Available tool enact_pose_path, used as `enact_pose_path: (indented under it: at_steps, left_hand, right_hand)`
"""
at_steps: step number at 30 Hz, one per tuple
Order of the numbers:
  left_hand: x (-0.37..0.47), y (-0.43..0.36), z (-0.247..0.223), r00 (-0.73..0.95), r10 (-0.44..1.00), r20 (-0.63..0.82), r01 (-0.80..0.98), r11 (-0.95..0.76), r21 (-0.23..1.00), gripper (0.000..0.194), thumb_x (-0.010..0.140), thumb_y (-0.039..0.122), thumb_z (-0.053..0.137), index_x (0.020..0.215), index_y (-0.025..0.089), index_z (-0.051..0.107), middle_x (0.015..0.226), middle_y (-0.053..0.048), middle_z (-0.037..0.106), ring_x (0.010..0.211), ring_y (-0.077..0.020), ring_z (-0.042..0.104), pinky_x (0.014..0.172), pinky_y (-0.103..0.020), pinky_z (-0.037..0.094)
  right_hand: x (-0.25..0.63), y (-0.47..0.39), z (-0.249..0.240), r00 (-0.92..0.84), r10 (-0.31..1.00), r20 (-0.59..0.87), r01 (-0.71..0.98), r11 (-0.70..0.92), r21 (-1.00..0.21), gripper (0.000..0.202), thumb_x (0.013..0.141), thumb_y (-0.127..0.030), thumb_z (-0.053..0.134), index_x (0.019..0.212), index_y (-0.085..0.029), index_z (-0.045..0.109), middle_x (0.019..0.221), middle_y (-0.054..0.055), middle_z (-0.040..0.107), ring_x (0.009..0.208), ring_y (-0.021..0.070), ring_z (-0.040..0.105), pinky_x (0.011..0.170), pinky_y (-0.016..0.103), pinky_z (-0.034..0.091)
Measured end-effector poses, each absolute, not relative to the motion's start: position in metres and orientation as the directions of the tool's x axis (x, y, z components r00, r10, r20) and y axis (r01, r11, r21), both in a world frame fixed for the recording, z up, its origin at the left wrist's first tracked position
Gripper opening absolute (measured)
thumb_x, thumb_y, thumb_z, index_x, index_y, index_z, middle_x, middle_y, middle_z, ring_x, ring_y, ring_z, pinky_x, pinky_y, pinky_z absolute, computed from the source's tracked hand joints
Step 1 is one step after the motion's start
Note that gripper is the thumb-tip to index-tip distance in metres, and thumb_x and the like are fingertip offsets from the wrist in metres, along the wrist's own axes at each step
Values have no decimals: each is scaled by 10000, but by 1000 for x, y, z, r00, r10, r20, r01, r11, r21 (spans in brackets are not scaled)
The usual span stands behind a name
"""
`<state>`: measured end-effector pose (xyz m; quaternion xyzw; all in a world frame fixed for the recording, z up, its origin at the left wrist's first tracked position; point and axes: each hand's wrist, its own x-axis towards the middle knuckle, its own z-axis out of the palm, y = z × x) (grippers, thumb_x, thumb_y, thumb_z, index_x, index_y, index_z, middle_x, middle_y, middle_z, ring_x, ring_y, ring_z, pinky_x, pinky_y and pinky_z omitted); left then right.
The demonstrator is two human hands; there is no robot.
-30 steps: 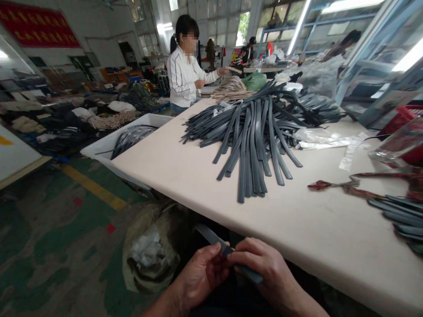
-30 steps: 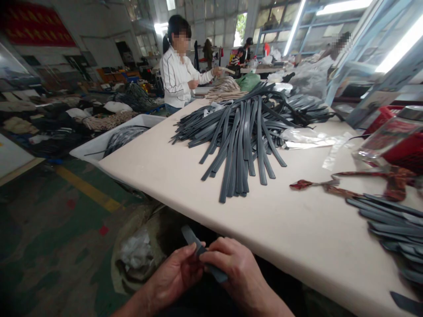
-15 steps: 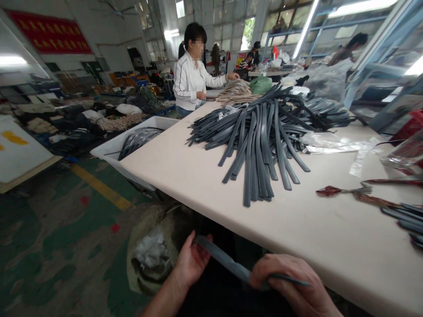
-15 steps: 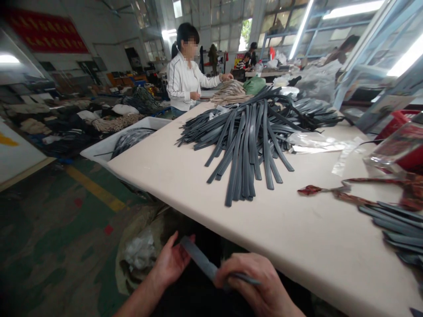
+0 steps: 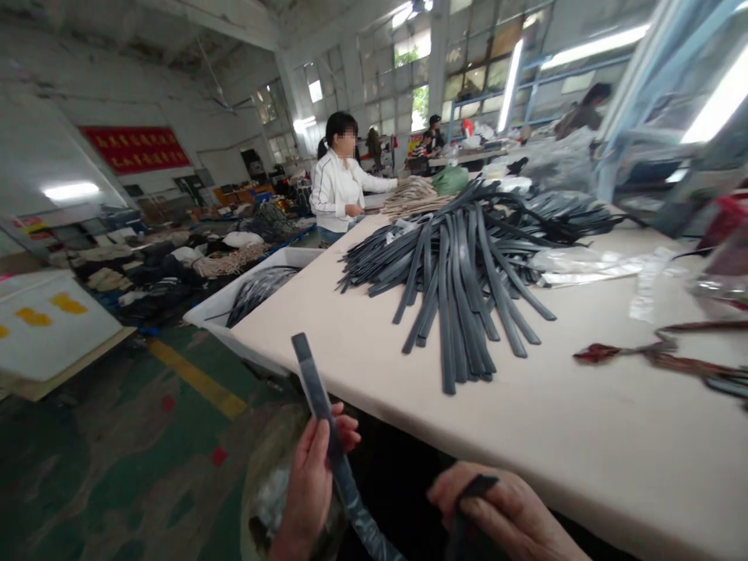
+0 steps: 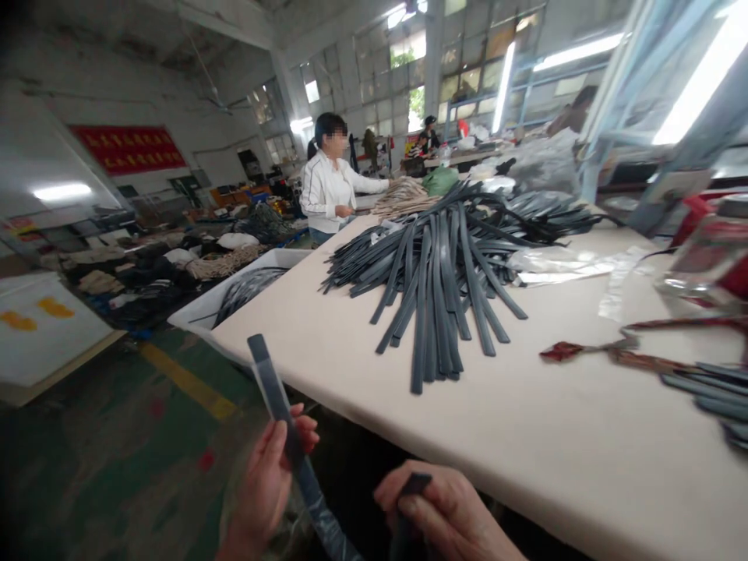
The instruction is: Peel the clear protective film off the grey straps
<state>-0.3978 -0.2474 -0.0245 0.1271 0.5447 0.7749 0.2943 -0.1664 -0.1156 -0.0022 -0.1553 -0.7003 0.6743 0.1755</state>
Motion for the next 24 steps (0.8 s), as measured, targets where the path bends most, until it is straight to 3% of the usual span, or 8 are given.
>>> enact_pose_path:
  at_steps: [3, 5, 10, 13, 16, 19, 21, 24]
  left_hand:
    - [-367, -235, -24, -566, 811, -149, -269, -12, 963, 408, 768, 507, 726, 992, 167, 744, 812, -82, 749, 703, -204, 670, 719, -319, 539]
    - [-351, -226, -28, -392, 895, -213, -256, 117, 960, 406, 750, 529, 733, 949, 176, 763, 788, -76, 739, 692, -208, 651, 704, -319, 521]
    - [-326, -209, -28, -89, 957, -277, -260, 246, 934, 523, 729, 616, 708, 1019, 183, 748, 804, -73, 708, 728, -213, 620, 708, -312, 492]
    - [-313, -197, -20, -96, 973, -210, -239, 182, 954, 708, 640, 673, 746, 1148, 182, 695, 858, -81, 706, 761, -223, 608, 720, -311, 489]
    - [-300, -183, -14, -89, 977, -195, -115, 185, 976, 566, 679, 641, 736, 994, 171, 735, 815, -71, 693, 742, -210, 586, 702, -293, 464]
    - [-288, -175, -18, -29, 981, -194, 52, 196, 979, 448, 766, 613, 666, 832, 178, 747, 750, -57, 666, 708, -194, 554, 686, -288, 439]
    - [-281, -176, -25, 24, 981, -191, 140, 186, 972, 478, 760, 646, 645, 803, 185, 760, 737, -64, 670, 693, -203, 550, 675, -302, 438]
    - [-273, -184, -32, -3, 969, -249, 154, 246, 957, 492, 692, 685, 683, 706, 199, 759, 685, -63, 671, 686, -229, 580, 684, -330, 465]
  right_hand:
    - [-176, -103, 10, -841, 525, 130, -126, 44, -991, 332, 975, -483, 510, 945, -247, 740, 1382, 79, 570, 1233, 270, 545, 1067, 430, 396]
    - [-174, -95, 16, -812, 562, 157, -175, 22, -984, 327, 972, -484, 522, 992, -245, 745, 1500, 75, 457, 1336, 286, 451, 1111, 460, 340]
    - [-163, -89, 23, -707, 688, 162, -324, -113, -939, 369, 943, -524, 551, 1020, -221, 747, 1428, 102, 534, 966, 218, 648, 836, 372, 531]
    - [-161, -93, 23, -654, 742, 148, -354, -127, -926, 369, 911, -540, 595, 1016, -223, 754, 1309, 87, 625, 845, 167, 642, 694, 267, 530]
    - [-158, -98, 21, -623, 776, 103, -352, -160, -922, 387, 899, -564, 598, 1016, -228, 749, 1283, 79, 641, 631, 106, 600, 523, 214, 477]
    - [-147, -97, 21, -548, 828, 119, -378, -118, -918, 360, 918, -530, 590, 956, -214, 760, 1204, 75, 691, 856, 201, 680, 763, 321, 551]
    - [-137, -91, 22, -469, 869, 158, -414, -58, -909, 324, 934, -478, 591, 910, -207, 767, 1111, 74, 734, 1090, 262, 643, 1014, 415, 456]
    - [-124, -79, 26, -356, 912, 201, -461, 15, -887, 300, 945, -441, 597, 879, -205, 771, 1033, 77, 764, 1198, 281, 593, 1125, 473, 332]
